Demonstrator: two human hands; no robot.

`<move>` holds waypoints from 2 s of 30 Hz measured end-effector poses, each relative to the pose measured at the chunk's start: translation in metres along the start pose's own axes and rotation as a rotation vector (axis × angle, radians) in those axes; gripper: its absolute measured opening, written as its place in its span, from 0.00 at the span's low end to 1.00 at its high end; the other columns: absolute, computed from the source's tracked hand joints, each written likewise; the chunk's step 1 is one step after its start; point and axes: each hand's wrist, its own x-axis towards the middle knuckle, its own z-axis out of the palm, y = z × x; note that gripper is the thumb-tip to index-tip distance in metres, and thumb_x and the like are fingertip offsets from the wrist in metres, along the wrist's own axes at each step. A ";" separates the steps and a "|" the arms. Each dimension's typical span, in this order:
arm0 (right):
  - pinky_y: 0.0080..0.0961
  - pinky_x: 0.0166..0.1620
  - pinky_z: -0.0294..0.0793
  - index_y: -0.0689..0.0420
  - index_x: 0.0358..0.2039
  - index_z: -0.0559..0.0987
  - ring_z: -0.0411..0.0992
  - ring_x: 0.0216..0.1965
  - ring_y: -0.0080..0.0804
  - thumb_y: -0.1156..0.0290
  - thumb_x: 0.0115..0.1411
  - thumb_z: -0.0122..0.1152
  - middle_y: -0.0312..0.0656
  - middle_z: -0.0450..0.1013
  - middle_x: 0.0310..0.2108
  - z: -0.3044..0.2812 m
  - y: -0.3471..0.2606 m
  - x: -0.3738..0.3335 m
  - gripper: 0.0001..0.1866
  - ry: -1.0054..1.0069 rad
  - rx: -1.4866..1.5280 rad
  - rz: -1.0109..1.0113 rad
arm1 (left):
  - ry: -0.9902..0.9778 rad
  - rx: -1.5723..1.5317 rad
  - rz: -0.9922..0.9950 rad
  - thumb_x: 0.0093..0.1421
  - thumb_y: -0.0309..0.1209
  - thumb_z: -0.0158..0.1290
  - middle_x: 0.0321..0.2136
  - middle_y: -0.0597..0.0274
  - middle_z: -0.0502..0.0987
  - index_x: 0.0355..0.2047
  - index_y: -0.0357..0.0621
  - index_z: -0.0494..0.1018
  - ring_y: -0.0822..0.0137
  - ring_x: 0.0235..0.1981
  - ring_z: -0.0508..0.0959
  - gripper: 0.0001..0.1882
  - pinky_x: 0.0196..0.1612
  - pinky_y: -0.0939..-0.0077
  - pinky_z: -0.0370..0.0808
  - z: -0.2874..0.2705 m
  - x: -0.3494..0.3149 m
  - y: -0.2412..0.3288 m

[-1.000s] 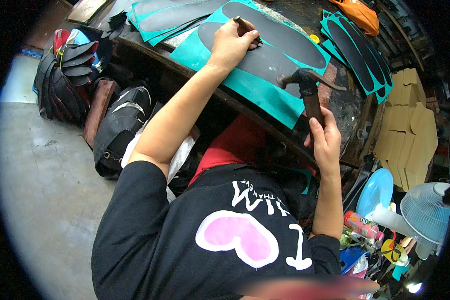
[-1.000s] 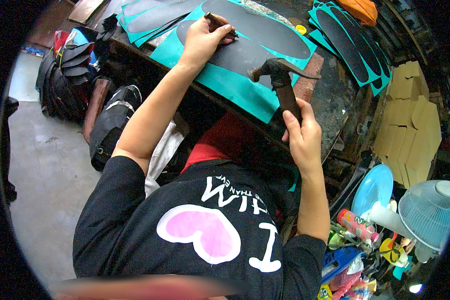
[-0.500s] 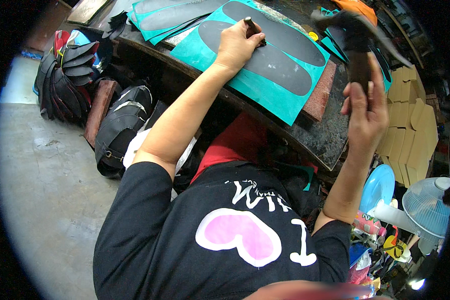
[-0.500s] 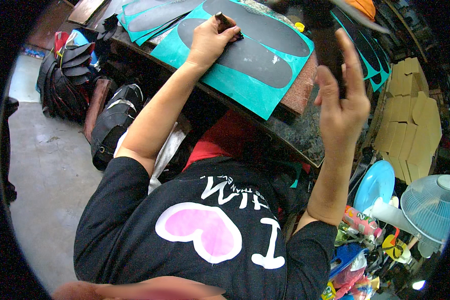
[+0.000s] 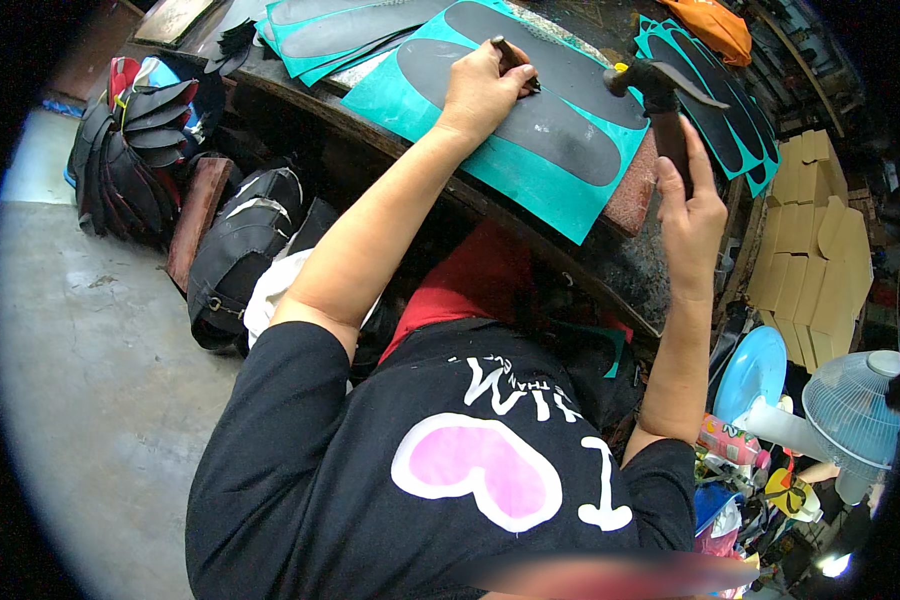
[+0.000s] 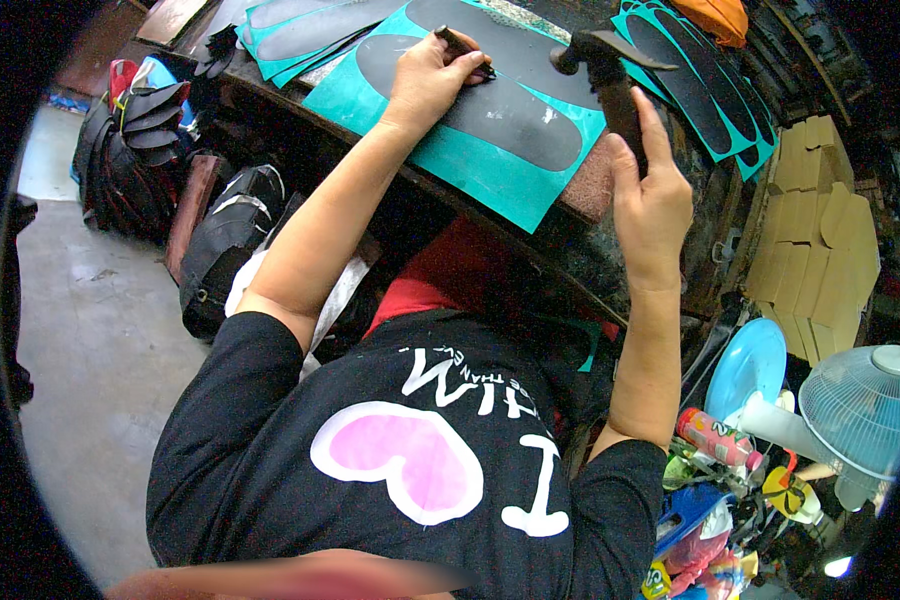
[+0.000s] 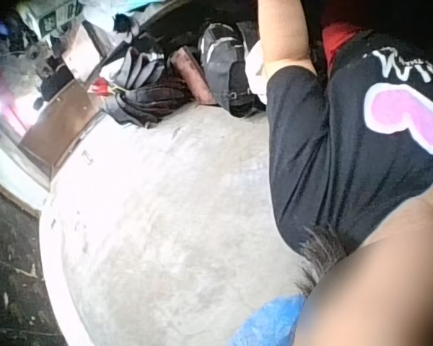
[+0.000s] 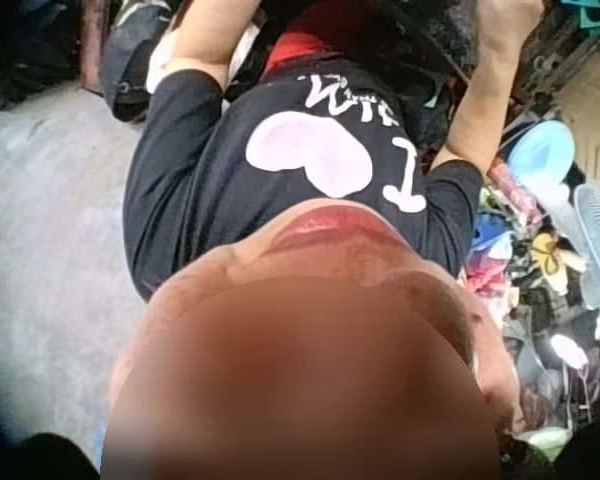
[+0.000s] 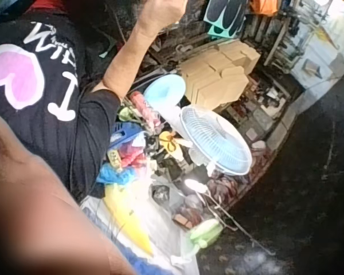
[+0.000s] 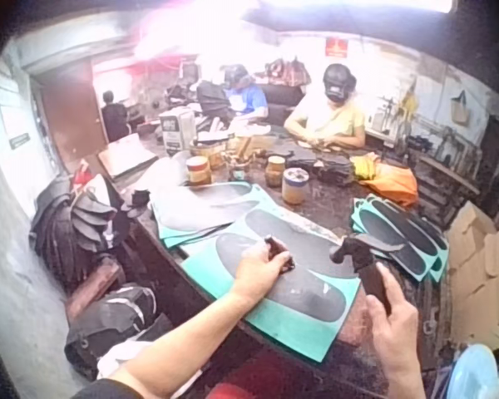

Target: The person uses a hammer and a punch tool to create rows of holes along the edges of teal and black shoe insoles. They repeatedly position the punch, strike it with the hammer, and move to the next insole from a stack on the workbench.

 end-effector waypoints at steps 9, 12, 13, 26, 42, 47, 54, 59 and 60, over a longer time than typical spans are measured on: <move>0.32 0.47 0.77 0.49 0.64 0.71 0.79 0.48 0.40 0.72 0.64 0.62 0.47 0.77 0.52 -0.004 -0.037 0.001 0.27 0.227 0.087 -0.407 | -0.087 0.632 0.478 0.59 0.29 0.60 0.30 0.45 0.81 0.36 0.38 0.74 0.46 0.34 0.82 0.09 0.38 0.65 0.80 0.016 -0.016 0.021; 0.34 0.47 0.77 0.43 0.63 0.71 0.78 0.48 0.51 0.68 0.64 0.62 0.52 0.77 0.50 0.014 -0.017 -0.003 0.27 0.052 -0.091 -0.266 | -0.043 0.706 0.465 0.60 0.27 0.60 0.30 0.45 0.82 0.36 0.36 0.75 0.51 0.32 0.83 0.08 0.37 0.67 0.80 0.020 -0.019 0.020; 0.36 0.46 0.77 0.42 0.63 0.72 0.78 0.47 0.53 0.66 0.64 0.62 0.52 0.78 0.48 0.016 -0.010 -0.004 0.26 0.036 -0.068 -0.128 | 0.015 0.574 0.392 0.60 0.27 0.59 0.30 0.46 0.82 0.36 0.36 0.75 0.53 0.32 0.84 0.08 0.37 0.68 0.80 0.020 -0.019 0.018; 0.31 0.50 0.77 0.52 0.64 0.70 0.78 0.50 0.39 0.73 0.62 0.64 0.49 0.76 0.53 -0.003 -0.025 -0.007 0.29 0.162 0.022 -0.374 | -0.080 0.643 0.522 0.60 0.30 0.60 0.30 0.49 0.82 0.36 0.41 0.77 0.53 0.32 0.84 0.07 0.37 0.66 0.80 0.023 -0.019 0.019; 0.31 0.52 0.75 0.53 0.63 0.71 0.76 0.53 0.36 0.72 0.63 0.63 0.48 0.76 0.55 -0.007 -0.022 -0.011 0.27 0.232 0.130 -0.377 | -0.133 0.513 0.440 0.60 0.30 0.60 0.32 0.48 0.82 0.38 0.39 0.74 0.52 0.34 0.84 0.10 0.38 0.65 0.80 0.028 -0.020 0.024; 0.33 0.47 0.77 0.47 0.62 0.72 0.79 0.48 0.40 0.65 0.64 0.62 0.53 0.77 0.51 0.003 0.000 -0.013 0.25 0.058 -0.017 -0.088 | 0.010 0.388 0.289 0.60 0.29 0.60 0.32 0.49 0.83 0.38 0.39 0.75 0.59 0.32 0.85 0.09 0.37 0.68 0.80 0.031 -0.021 0.021; 0.15 0.28 0.68 0.52 0.64 0.71 0.67 0.26 0.15 0.73 0.65 0.60 0.35 0.78 0.41 -0.036 -0.024 -0.016 0.26 0.219 0.334 -0.135 | -0.147 0.290 0.246 0.61 0.28 0.60 0.31 0.54 0.83 0.37 0.37 0.76 0.67 0.33 0.84 0.08 0.37 0.75 0.80 0.029 -0.018 0.018; 0.37 0.49 0.76 0.52 0.65 0.68 0.79 0.50 0.46 0.71 0.64 0.61 0.51 0.76 0.53 -0.008 -0.017 -0.013 0.28 0.101 -0.136 -0.392 | -0.155 0.639 0.610 0.60 0.32 0.60 0.28 0.46 0.81 0.34 0.42 0.73 0.49 0.32 0.82 0.08 0.35 0.62 0.79 0.040 -0.025 0.024; 0.37 0.48 0.77 0.50 0.65 0.69 0.79 0.48 0.48 0.68 0.65 0.60 0.51 0.77 0.51 -0.005 -0.010 -0.015 0.27 0.065 -0.084 -0.236 | -0.164 0.685 0.576 0.61 0.30 0.59 0.28 0.49 0.82 0.34 0.40 0.74 0.57 0.30 0.84 0.07 0.34 0.66 0.80 0.040 -0.025 0.025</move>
